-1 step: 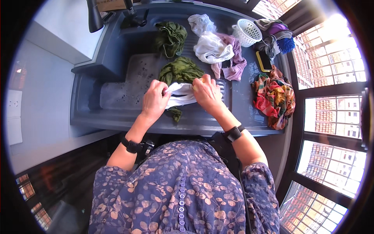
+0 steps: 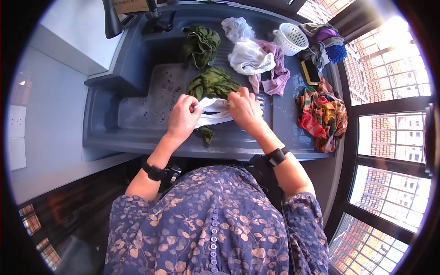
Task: Hand washing various items of clothing in a laundry sink using soap.
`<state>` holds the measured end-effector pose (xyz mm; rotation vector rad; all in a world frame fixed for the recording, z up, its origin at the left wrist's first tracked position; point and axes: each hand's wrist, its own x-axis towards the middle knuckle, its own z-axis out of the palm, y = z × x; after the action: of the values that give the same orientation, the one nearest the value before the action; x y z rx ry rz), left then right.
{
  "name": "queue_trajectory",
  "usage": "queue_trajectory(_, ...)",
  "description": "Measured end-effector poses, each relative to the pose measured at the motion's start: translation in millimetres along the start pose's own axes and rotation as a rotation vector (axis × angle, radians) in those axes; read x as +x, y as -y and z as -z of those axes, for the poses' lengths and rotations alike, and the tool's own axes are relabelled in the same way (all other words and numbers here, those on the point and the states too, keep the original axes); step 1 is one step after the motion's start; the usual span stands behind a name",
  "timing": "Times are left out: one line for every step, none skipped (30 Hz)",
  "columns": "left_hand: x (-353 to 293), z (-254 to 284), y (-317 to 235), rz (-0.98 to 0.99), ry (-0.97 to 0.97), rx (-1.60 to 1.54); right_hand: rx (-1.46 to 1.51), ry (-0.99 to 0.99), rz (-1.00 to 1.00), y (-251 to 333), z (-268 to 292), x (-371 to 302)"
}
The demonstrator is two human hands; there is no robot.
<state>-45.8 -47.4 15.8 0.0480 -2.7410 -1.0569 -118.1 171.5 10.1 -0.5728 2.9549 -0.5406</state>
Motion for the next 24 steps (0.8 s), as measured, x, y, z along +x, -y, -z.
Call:
queue_trajectory(3, -3, 6, 0.107, 0.02, -0.348, 0.051, 0.01, -0.008, -4, 2, 4)
queue_trajectory(3, -5, 11, 0.214, 0.041, -0.697, 0.141, -0.077, 0.021, -12, 6, 5)
queue_trajectory(6, -2, 5, 0.322, 0.049, -0.98, 0.184, -0.115, 0.016, -20, 13, 6)
queue_trajectory(8, 3, 6, 0.331, 0.071, -1.153, 0.227, -0.154, 0.014, -27, 22, 6)
queue_trajectory(10, 5, 5, 0.37, 0.037, -1.341, 0.243, -0.219, 0.035, -36, 27, 7)
queue_trajectory(10, 8, 7, 0.412, -0.002, -1.525, 0.277, -0.26, 0.047, -40, 35, 7)
queue_trajectory(15, 13, 11, 0.404, 0.043, -1.674, 0.323, -0.287, 0.048, -50, 38, 7)
queue_trajectory(14, 14, 12, 0.458, -0.003, -1.761, 0.369, -0.314, 0.05, -61, 42, 7)
queue_trajectory(17, 17, 10, 0.502, 0.008, -1.825, 0.416, -0.265, -0.005, -67, 47, 5)
queue_trajectory(19, 18, 11, 0.547, 0.02, -1.889, 0.516, -0.228, -0.054, -73, 47, 4)
queue_trajectory(18, 17, 12, 0.546, 0.024, -1.89, 0.503, -0.205, -0.03, -76, 47, 5)
queue_trajectory(17, 16, 11, 0.475, 0.098, -1.898, 0.489, -0.182, -0.007, -76, 49, 6)
queue_trajectory(16, 15, 10, 0.402, 0.172, -1.903, 0.488, -0.184, -0.011, -76, 51, 6)
queue_trajectory(13, 12, 7, 0.402, 0.177, -1.903, 0.478, -0.173, -0.018, -76, 53, 6)
queue_trajectory(10, 14, -5, 0.286, 0.176, -1.714, 0.47, -0.16, -0.025, -75, 56, 6)
queue_trajectory(8, 14, -12, 0.174, 0.175, -1.522, 0.47, -0.162, -0.028, -78, 58, 4)
queue_trajectory(4, 12, -1, 0.008, 0.222, -1.167, 0.383, -0.118, 0.034, -86, 63, 0)
queue_trajectory(2, 18, -11, -0.216, 0.256, -0.884, 0.298, -0.07, 0.103, -91, 69, -3)
queue_trajectory(-2, 20, -11, -0.25, 0.408, -0.63, 0.148, 0.02, 0.002, -96, 73, -13)
queue_trajectory(-6, 22, -9, -0.279, 0.553, -0.372, 0.15, 0.023, 0.003, -96, 70, -15)
queue_trajectory(-13, 18, -4, -0.48, 0.475, -0.226, 0.055, -0.047, -0.05, -86, 72, -19)
queue_trajectory(-18, 12, -2, -0.68, 0.392, -0.079, -0.042, -0.119, -0.105, -78, 70, -19)
queue_trajectory(-25, 7, -1, -0.721, 0.345, -0.036, -0.011, -0.209, -0.078, -66, 62, -15)
queue_trajectory(-28, 6, -3, -0.724, 0.35, -0.041, 0.026, -0.353, 0.041, -49, 52, -12)
